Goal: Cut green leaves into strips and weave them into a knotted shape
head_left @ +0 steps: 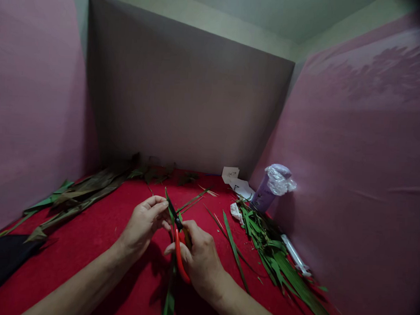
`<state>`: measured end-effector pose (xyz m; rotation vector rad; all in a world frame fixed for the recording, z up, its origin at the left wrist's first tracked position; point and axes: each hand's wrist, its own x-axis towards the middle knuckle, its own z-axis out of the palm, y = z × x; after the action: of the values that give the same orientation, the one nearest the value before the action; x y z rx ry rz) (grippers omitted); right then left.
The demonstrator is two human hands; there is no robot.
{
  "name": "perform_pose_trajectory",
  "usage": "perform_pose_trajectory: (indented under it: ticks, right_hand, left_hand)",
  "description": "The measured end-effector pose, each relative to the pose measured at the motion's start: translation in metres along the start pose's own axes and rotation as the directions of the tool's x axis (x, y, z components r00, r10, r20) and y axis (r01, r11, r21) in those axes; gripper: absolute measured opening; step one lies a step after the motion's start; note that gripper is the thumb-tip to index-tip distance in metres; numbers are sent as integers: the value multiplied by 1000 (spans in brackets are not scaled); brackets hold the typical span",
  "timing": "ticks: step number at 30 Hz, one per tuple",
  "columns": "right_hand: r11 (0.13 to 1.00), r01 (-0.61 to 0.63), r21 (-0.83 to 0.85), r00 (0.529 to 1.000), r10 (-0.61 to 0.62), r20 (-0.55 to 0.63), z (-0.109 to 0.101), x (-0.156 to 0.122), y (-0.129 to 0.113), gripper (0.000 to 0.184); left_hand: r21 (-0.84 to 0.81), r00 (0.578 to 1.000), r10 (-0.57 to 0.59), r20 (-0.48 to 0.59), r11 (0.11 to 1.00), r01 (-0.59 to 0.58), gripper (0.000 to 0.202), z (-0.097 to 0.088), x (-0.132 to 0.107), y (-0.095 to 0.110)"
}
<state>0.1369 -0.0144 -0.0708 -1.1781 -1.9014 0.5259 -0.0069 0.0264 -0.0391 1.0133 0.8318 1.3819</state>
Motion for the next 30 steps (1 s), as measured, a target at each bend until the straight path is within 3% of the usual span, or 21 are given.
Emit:
perform_pose_trajectory:
  ticks: [7,15,30]
  right_hand:
    - [990,-17,141,999,10,46,0,-1,-2,24]
    - [965,-55,255,997,69,-45,-2,5,-2,18]
    - [989,-42,143,989,62,-132,1,7,7,15]
  left_hand:
    - [-5,1000,-18,8,1000,18,13,2,-1,-1]
    - [25,1000,-10,-14,1000,11,14,-1,0,2]
    - [12,995,-41,-86,999,42,15,-9,4,10]
